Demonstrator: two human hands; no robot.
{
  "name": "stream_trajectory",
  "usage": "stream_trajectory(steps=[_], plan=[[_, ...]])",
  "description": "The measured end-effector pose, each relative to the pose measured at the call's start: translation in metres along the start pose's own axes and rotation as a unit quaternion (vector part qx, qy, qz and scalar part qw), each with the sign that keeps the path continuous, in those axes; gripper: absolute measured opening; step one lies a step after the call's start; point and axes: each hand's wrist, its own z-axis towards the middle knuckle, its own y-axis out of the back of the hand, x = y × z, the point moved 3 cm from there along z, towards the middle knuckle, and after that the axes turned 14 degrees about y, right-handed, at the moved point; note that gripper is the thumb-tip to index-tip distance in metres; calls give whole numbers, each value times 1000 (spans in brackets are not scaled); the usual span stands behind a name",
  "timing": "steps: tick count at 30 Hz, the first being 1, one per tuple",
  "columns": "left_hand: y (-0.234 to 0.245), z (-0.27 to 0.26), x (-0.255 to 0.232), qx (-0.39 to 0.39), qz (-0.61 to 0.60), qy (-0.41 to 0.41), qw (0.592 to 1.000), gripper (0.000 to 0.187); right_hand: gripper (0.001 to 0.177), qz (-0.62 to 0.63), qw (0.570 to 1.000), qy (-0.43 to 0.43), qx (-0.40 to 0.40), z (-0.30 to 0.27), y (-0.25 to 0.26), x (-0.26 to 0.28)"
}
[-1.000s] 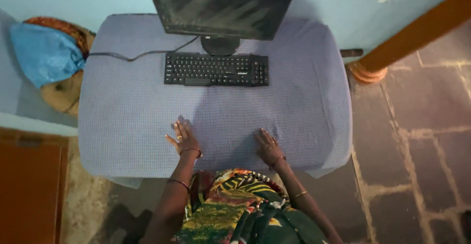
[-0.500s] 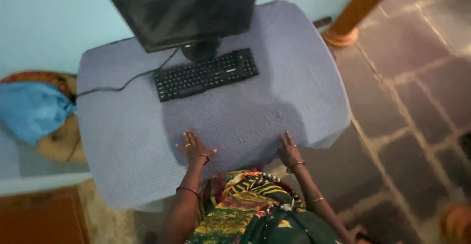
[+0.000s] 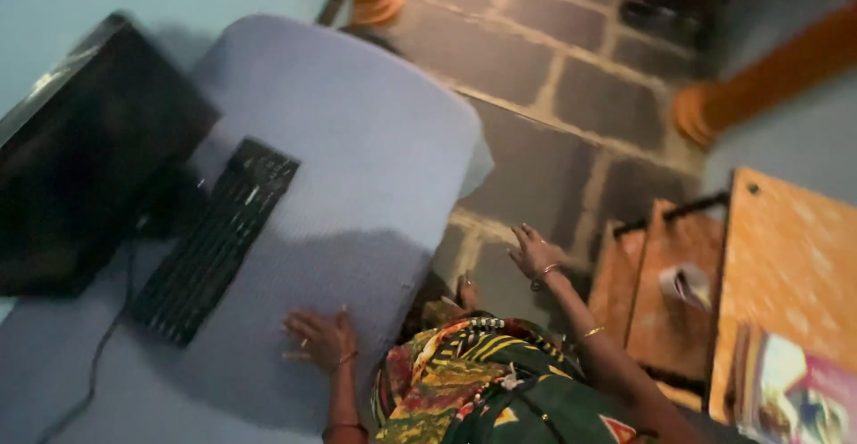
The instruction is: The person wipes a table surface with a cloth, then places a monitor, keyboard, and several books on the table. The person arranges the items one by one, moving from a side table to the main table.
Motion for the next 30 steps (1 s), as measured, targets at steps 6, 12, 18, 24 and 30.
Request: stream_trajectory(steps=[6, 12, 18, 24, 30], plan=[[8, 0, -37, 19, -68, -48, 996, 112, 59, 37, 995, -67, -71, -57, 23, -52], [8, 2, -78, 26, -38, -112, 993, 108, 57, 77, 983, -133, -104, -118, 24, -83], [-7, -16, -141, 25, -95, -242, 965, 107, 54, 100, 954, -246, -136, -192, 19, -106], [-35, -64, -202, 53, -70, -322, 943, 99, 53, 109, 933, -291, -180, -249, 25, -136], [-56, -120, -240, 96, -22, -326, 940, 106, 52, 127, 926, -290, -206, -286, 30, -158]])
